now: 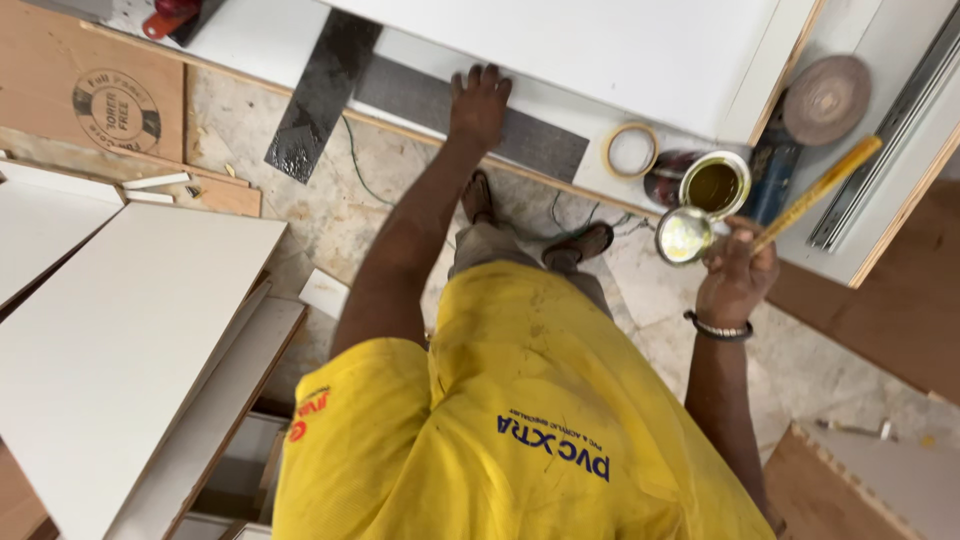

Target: The person applies adhesive to the edges of wooden boards using a small brush and handles a metal strip.

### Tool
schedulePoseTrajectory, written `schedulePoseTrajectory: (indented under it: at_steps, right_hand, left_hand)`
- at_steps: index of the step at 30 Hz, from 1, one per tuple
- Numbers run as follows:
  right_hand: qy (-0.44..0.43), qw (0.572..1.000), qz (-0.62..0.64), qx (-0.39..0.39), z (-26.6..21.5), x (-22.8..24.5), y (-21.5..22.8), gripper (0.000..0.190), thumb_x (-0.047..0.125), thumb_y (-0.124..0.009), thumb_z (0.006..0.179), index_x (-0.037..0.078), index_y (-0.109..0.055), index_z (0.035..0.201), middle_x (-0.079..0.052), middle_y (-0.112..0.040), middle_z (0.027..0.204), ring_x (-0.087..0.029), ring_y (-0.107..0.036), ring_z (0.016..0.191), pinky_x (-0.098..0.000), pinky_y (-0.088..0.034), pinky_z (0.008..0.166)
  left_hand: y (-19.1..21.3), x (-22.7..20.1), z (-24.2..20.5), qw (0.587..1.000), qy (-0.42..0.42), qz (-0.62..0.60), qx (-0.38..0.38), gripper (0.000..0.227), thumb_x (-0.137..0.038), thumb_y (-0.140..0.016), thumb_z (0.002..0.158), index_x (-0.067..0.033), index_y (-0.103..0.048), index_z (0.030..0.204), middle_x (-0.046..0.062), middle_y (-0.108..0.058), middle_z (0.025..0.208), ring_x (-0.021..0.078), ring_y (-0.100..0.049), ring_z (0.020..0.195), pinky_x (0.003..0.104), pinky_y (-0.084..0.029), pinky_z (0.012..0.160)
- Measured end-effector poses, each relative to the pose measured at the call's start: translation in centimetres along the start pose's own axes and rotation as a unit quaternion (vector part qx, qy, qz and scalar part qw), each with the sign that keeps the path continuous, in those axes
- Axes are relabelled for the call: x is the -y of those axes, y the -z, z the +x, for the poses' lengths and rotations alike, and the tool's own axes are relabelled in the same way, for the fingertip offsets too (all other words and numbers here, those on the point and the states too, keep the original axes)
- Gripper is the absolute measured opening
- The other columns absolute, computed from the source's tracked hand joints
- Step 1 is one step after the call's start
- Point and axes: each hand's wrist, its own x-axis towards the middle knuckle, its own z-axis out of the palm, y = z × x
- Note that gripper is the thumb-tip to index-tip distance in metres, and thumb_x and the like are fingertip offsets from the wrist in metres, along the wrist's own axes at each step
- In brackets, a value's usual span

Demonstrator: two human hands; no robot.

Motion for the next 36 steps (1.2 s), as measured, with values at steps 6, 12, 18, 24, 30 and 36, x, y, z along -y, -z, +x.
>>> schedulePoseTrajectory:
  at_steps: [6, 12, 18, 24, 30, 36]
  right_hand:
    - [-0.013, 1.0, 0.02, 0.013, -0.4, -0.4, -4.4, 0.026, 0.022, -0.059, 0.114, -0.003, -0.065, 0.119, 0.004, -0.045, 0.07, -0.007, -0.042, 0.061, -0.0249, -0.036, 0.058]
    - [-0.027, 0.998, 0.047, 0.014, -0.7, 0.8, -6.7, 0.025, 0.022, -0.057, 0.114, -0.001, -0.065, 0.118, 0.004, -0.046, 0.068, -0.006, -0.041, 0.061, -0.0244, -0.036, 0.059]
    - [-0.032, 0.998, 0.043, -0.014, -1.4, 1.1, -6.1, 0.026, 0.023, -0.056, 0.115, -0.001, -0.066, 0.116, 0.003, -0.047, 0.07, -0.007, -0.043, 0.064, -0.025, -0.04, 0.064]
    - [0.042, 0.997, 0.061, -0.013, -1.5, 1.7, -4.8, 0.03, 0.025, -0.057, 0.116, 0.0, -0.065, 0.129, -0.005, -0.066, 0.097, -0.012, -0.061, 0.087, -0.0278, -0.052, 0.079]
    - [0.036, 0.989, 0.118, 0.086, -2.3, 4.5, -5.0, 0.045, 0.032, -0.057, 0.112, 0.001, -0.053, 0.144, -0.014, -0.066, 0.137, -0.023, -0.066, 0.128, -0.0378, -0.056, 0.114]
    - [-0.005, 0.986, 0.102, 0.135, -3.4, 0.8, -1.8, 0.023, 0.023, -0.061, 0.113, 0.002, -0.057, 0.107, 0.005, -0.046, 0.087, -0.004, -0.04, 0.077, -0.0223, -0.036, 0.07]
  left_hand:
    - [-1.4, 0.9, 1.2, 0.997, -0.045, 0.06, -0.002, 0.084, -0.02, -0.094, 0.063, -0.0095, -0.055, 0.137, 0.022, -0.04, 0.148, 0.0403, -0.037, 0.137, 0.058, -0.032, 0.11]
    - [4.0, 0.3, 1.4, 0.99, -0.046, -0.092, 0.092, 0.048, -0.03, -0.094, 0.071, -0.0085, -0.063, 0.101, 0.012, -0.067, 0.109, 0.0289, -0.062, 0.105, 0.045, -0.051, 0.091]
    - [7.7, -3.2, -4.5, 0.949, -0.208, -0.215, -0.099, 0.026, -0.013, -0.088, 0.081, -0.0093, -0.062, 0.084, 0.005, -0.07, 0.084, 0.0252, -0.069, 0.08, 0.042, -0.054, 0.072]
    - [11.3, -8.9, -12.4, 0.832, -0.213, -0.425, -0.285, 0.016, -0.009, -0.082, 0.087, -0.0042, -0.068, 0.092, 0.006, -0.071, 0.089, 0.0191, -0.072, 0.077, 0.033, -0.058, 0.068]
    - [10.2, -16.5, -19.9, 0.824, -0.108, -0.51, -0.223, 0.027, -0.017, -0.081, 0.093, -0.0019, -0.061, 0.083, 0.002, -0.059, 0.07, 0.0093, -0.051, 0.062, 0.029, -0.044, 0.054]
    - [6.9, -22.9, -25.3, 0.81, -0.069, -0.534, -0.233, 0.033, -0.02, -0.077, 0.097, -0.0052, -0.054, 0.078, -0.002, -0.045, 0.062, 0.0074, -0.037, 0.058, 0.027, -0.035, 0.05]
